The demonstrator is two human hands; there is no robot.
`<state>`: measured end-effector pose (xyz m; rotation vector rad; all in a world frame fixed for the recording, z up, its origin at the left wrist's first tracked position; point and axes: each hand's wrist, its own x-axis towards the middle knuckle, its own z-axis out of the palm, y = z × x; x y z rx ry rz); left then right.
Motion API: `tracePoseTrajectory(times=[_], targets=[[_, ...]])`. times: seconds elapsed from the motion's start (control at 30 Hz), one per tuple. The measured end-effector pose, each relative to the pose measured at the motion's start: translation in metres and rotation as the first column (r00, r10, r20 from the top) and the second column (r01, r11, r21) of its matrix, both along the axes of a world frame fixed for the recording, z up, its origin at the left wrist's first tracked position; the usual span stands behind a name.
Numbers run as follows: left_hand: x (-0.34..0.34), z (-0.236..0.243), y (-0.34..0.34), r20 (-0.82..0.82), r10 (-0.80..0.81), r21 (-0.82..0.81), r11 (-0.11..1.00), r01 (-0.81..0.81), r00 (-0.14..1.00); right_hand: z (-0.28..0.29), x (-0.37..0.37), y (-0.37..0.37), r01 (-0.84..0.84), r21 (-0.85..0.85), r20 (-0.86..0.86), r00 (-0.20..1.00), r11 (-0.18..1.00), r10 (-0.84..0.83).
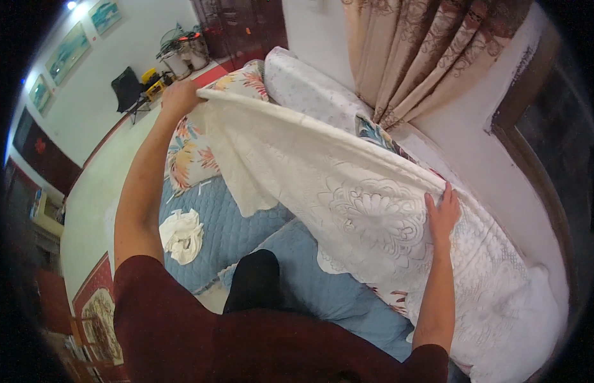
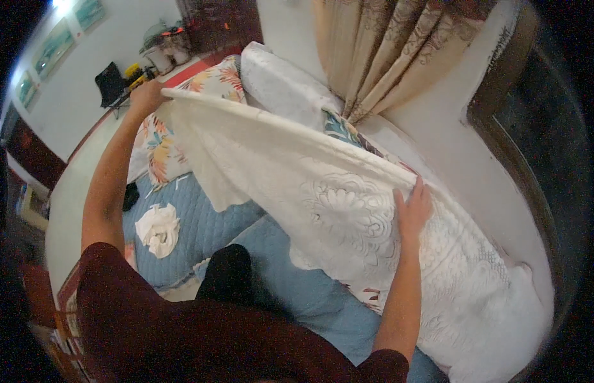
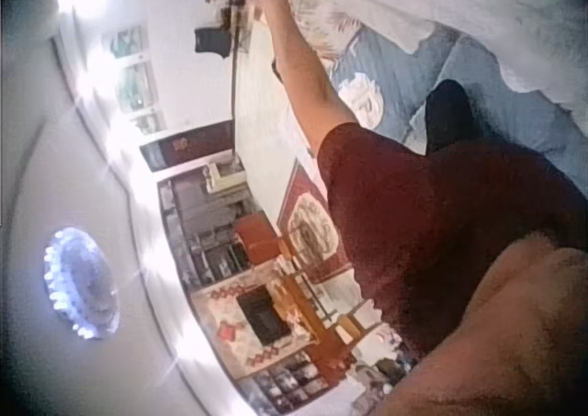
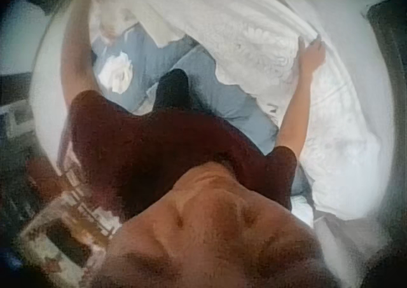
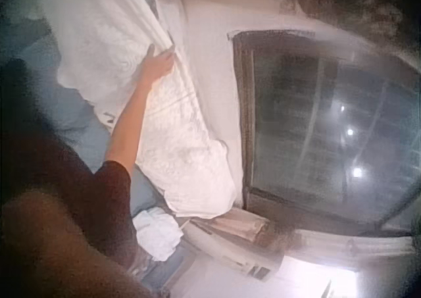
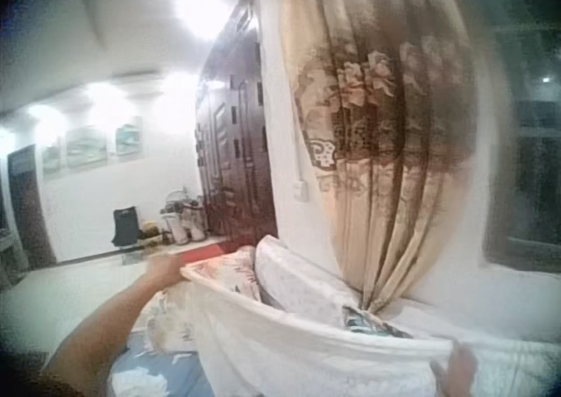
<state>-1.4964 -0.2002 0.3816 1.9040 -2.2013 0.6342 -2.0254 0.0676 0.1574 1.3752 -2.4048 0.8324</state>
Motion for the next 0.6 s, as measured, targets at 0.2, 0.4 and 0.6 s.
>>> tracePoseTrajectory(times=[0.2,0.4,0.6], targets=[[0.078,-0.060,-0.078,-0.433,-0.229,0.367,0.839,0.402,0.872,-0.008,0.005,-0.018,-0.002,0.020,0.021,1.000,1.000,0.001],[0.026,-0.087,-0.078,-0.314,-0.220,0.539,0.760,0.364,0.924,-0.006,-0.013,-0.011,-0.040,-0.046,0.107,0.993,0.998,0.045],[-0.021,-0.277,0.029,-0.439,-0.392,0.794,0.251,0.553,0.808,0.032,0.068,-0.049,0.112,-0.222,0.164,0.983,0.968,-0.077]])
